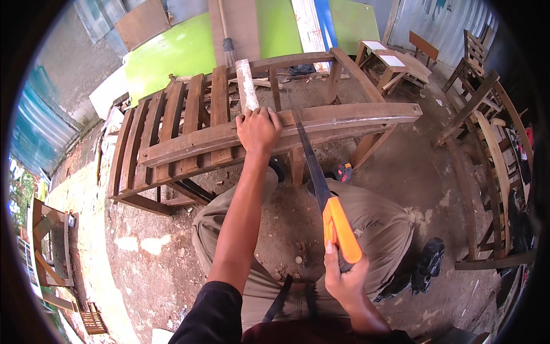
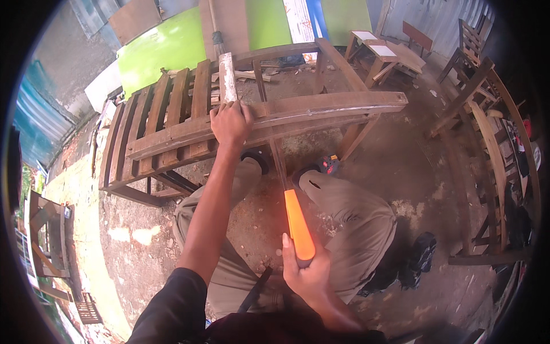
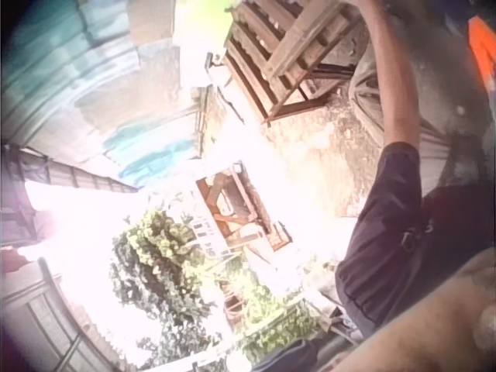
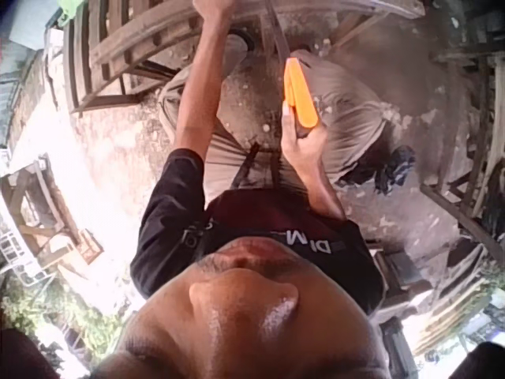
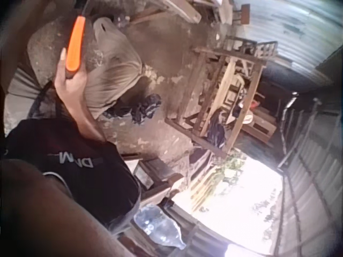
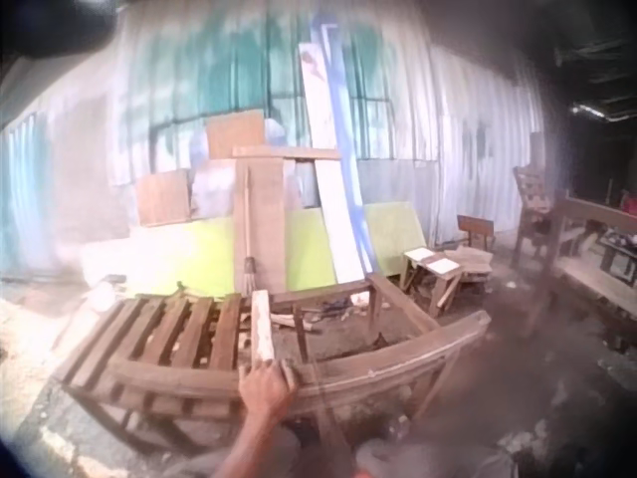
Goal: The person uses a hammer to pry apart a wooden pallet, removing individual planks. They then use a hand saw to cut a detached plank into smaller pieces.
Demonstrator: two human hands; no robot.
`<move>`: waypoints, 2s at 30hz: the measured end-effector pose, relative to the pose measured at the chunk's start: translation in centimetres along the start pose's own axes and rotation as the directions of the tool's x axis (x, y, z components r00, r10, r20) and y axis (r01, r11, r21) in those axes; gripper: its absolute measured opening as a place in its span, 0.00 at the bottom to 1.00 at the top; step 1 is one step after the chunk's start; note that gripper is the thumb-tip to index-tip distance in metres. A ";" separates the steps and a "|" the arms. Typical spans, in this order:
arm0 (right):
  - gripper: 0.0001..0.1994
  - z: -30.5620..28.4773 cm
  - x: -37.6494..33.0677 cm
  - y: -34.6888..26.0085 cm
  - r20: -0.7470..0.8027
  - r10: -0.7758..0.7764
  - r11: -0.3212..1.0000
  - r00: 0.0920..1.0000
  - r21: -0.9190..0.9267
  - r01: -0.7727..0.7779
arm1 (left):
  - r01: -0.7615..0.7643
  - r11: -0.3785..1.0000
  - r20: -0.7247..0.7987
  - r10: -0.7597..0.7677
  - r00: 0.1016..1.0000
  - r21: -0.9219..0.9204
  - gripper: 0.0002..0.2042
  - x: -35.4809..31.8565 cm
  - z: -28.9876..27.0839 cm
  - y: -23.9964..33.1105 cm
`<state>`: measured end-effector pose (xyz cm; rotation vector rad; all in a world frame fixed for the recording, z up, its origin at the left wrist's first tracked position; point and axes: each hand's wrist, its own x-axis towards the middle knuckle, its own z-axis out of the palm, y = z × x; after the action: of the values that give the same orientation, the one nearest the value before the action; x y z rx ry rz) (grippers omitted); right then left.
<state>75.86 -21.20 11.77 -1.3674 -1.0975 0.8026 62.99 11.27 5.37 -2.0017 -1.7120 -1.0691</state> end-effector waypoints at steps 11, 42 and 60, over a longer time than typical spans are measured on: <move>0.14 9.3 15.2 1.8 -0.079 -0.126 0.985 0.989 -0.126 0.116 | 0.017 1.000 0.060 -0.018 0.998 0.026 0.17 0.3 0.4 -1.2; 0.15 8.0 15.3 2.6 -0.084 -0.080 0.996 0.993 -0.055 0.075 | 0.039 0.999 0.060 -0.039 0.997 0.005 0.16 0.6 0.1 -0.3; 0.13 5.9 9.5 3.1 -0.073 0.007 0.969 0.997 0.245 0.011 | 0.010 1.000 -0.040 -0.011 0.999 -0.016 0.16 0.2 0.0 -0.6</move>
<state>73.97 -10.06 9.31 -1.1774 -0.9088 0.8501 62.41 11.56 5.33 -1.9692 -1.7006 -1.1213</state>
